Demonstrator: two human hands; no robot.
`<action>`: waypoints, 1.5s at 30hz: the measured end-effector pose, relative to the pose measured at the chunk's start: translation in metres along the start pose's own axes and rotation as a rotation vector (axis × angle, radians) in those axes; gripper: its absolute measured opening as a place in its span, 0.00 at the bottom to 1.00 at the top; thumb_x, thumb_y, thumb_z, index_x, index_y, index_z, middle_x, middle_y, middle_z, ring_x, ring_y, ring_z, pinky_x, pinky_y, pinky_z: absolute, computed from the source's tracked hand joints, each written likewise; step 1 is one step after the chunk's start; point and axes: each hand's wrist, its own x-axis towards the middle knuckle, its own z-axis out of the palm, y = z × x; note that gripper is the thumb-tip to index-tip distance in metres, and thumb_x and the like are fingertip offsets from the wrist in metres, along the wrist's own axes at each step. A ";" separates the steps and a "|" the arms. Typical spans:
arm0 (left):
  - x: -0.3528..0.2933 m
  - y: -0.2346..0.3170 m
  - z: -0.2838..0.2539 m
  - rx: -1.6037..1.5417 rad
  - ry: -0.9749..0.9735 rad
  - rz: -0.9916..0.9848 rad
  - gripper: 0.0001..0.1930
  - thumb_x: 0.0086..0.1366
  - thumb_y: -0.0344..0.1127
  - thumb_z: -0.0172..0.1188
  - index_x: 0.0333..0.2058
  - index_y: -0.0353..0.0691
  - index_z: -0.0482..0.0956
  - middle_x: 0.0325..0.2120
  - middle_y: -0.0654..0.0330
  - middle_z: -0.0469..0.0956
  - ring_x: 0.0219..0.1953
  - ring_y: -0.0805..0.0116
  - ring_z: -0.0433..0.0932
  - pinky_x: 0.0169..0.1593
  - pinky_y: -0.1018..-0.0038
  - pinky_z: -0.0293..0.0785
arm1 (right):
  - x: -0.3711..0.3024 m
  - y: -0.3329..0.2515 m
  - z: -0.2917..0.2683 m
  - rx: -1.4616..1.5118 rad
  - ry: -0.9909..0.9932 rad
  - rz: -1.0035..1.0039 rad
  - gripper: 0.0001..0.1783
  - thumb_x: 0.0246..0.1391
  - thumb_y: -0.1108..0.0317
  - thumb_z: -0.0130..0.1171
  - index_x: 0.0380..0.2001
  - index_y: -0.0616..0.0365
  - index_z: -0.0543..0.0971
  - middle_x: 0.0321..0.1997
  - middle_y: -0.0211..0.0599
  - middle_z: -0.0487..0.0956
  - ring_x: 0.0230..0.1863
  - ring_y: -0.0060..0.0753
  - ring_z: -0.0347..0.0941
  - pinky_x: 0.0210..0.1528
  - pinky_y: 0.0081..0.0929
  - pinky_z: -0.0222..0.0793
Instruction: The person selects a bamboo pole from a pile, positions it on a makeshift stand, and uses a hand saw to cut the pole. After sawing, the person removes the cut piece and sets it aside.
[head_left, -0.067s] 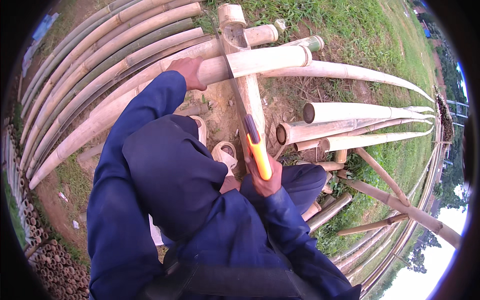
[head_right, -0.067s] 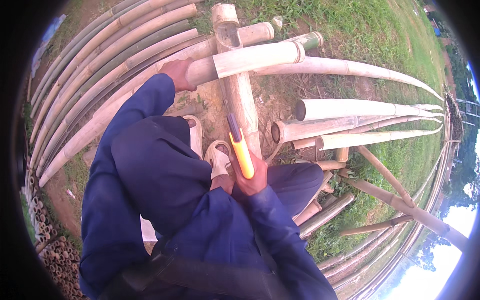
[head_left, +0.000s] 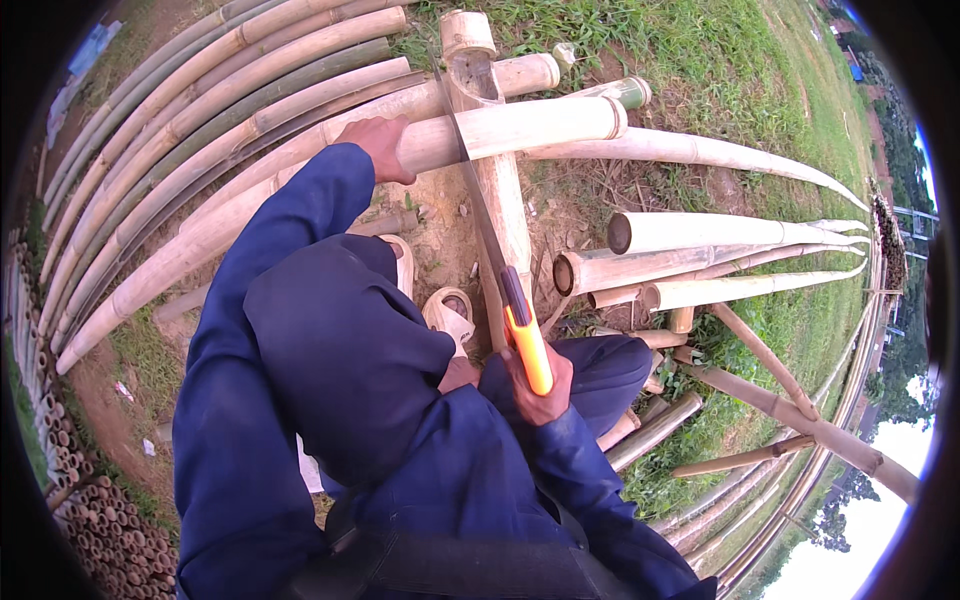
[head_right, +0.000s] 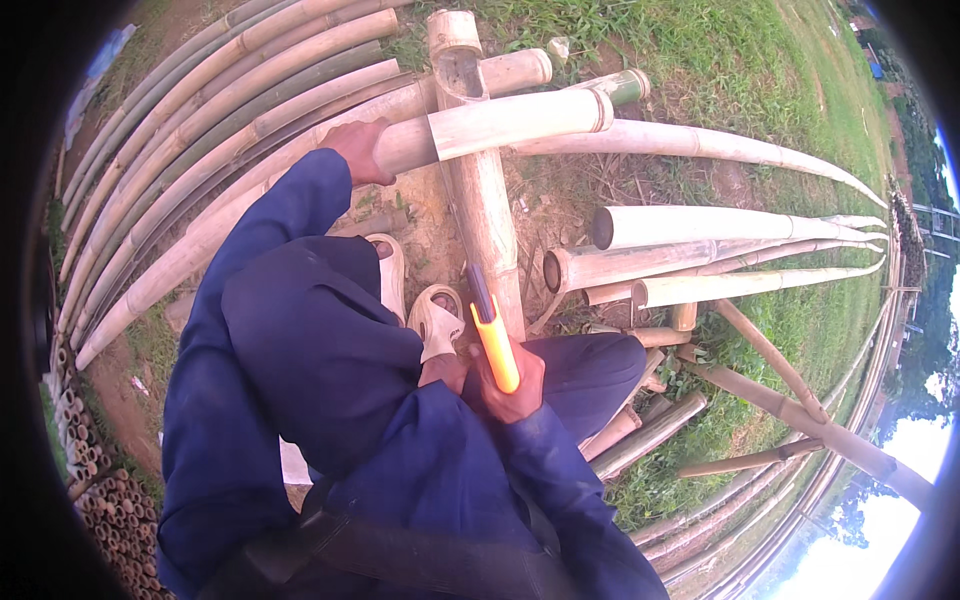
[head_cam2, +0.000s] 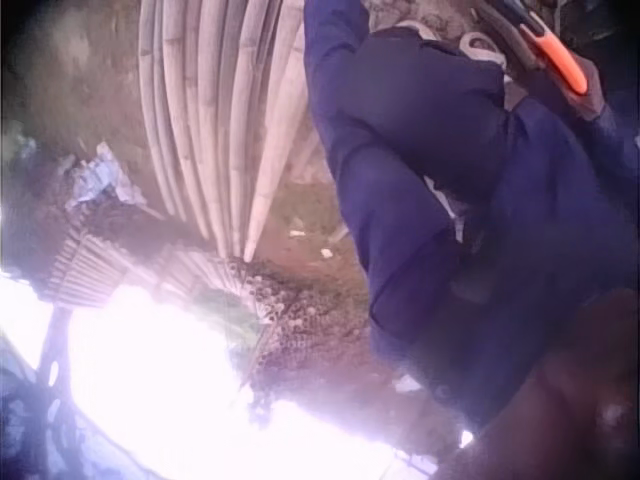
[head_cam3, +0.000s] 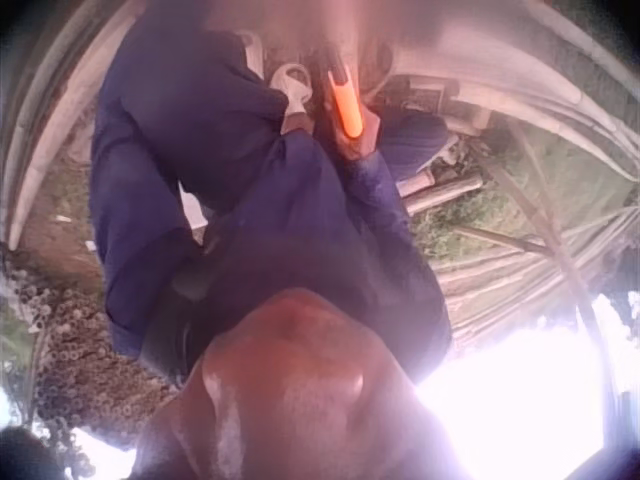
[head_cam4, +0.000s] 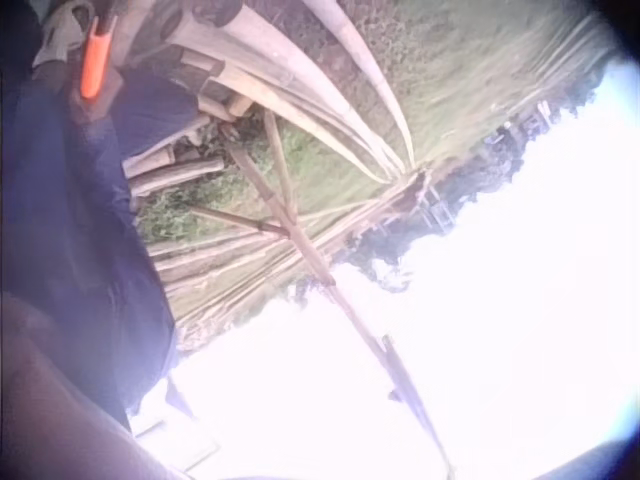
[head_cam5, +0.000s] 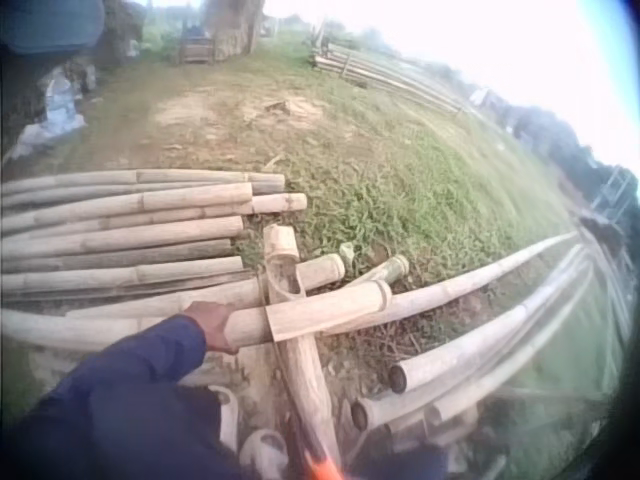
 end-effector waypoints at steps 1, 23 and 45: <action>0.002 0.000 0.000 0.011 0.009 -0.001 0.40 0.43 0.54 0.75 0.52 0.35 0.76 0.39 0.41 0.84 0.45 0.40 0.83 0.52 0.53 0.79 | -0.026 0.006 -0.012 -0.031 0.038 -0.059 0.13 0.57 0.75 0.69 0.45 0.67 0.84 0.31 0.46 0.86 0.34 0.37 0.86 0.40 0.29 0.78; 0.015 0.006 -0.004 -0.055 -0.055 -0.016 0.43 0.41 0.52 0.76 0.56 0.36 0.76 0.41 0.38 0.84 0.47 0.39 0.82 0.53 0.52 0.77 | 0.096 -0.020 0.028 0.076 0.042 -0.098 0.09 0.61 0.71 0.67 0.39 0.67 0.82 0.27 0.42 0.82 0.28 0.25 0.75 0.34 0.30 0.74; -0.010 0.011 -0.002 -0.069 -0.092 -0.034 0.43 0.41 0.51 0.77 0.56 0.33 0.77 0.44 0.39 0.83 0.50 0.41 0.82 0.56 0.53 0.77 | -0.038 -0.001 -0.007 -0.082 0.103 -0.133 0.13 0.57 0.75 0.69 0.45 0.66 0.84 0.33 0.44 0.85 0.31 0.33 0.83 0.39 0.30 0.77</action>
